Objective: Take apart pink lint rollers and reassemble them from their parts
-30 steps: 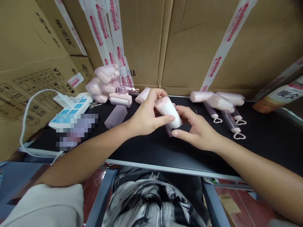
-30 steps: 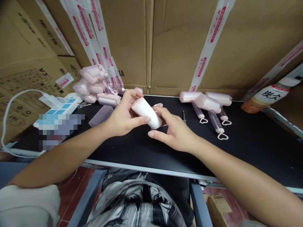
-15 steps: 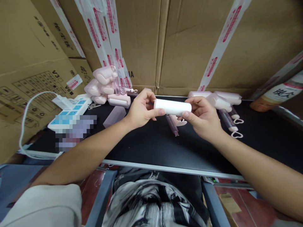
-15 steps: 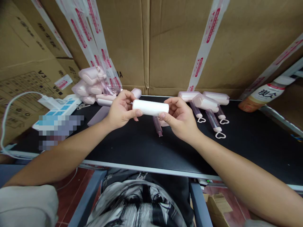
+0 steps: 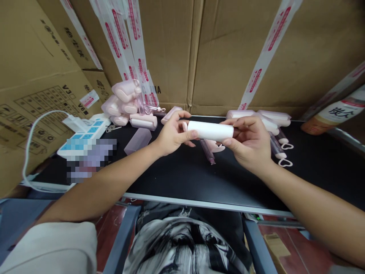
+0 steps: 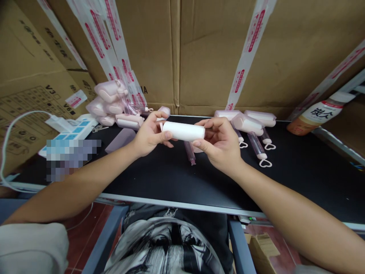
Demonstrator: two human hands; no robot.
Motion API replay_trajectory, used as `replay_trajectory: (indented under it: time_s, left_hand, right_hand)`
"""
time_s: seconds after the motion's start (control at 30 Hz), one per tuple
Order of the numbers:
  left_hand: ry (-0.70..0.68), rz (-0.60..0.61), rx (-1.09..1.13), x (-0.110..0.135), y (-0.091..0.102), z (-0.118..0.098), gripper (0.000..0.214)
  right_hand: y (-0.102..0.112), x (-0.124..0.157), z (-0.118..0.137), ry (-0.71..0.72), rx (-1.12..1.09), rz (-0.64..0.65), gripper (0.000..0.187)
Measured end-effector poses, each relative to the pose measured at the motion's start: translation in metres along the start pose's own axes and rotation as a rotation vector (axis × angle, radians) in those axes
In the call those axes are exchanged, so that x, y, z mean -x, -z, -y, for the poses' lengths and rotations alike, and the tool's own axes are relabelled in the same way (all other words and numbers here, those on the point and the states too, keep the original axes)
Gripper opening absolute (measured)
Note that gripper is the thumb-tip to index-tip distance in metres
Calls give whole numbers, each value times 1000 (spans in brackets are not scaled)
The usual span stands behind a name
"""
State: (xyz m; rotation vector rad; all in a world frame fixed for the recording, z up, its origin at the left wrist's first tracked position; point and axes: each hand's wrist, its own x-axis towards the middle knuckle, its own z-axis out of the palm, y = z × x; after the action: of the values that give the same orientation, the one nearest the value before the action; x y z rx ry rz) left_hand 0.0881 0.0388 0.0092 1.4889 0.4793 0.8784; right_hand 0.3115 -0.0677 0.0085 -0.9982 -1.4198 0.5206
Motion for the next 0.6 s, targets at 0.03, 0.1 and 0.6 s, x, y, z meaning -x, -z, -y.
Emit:
replay_trajectory:
  time_s: [0.03, 0.1, 0.6]
  left_hand:
    - [12, 11, 12, 1, -1, 0, 83]
    - [31, 24, 32, 2, -4, -1, 77]
    - [131, 99, 155, 4, -4, -3, 73]
  right_hand:
    - [0, 1, 1, 39, 9, -15, 63]
    - [2, 2, 1, 114, 60, -59, 57]
    - [23, -6, -10, 626, 179, 59, 58]
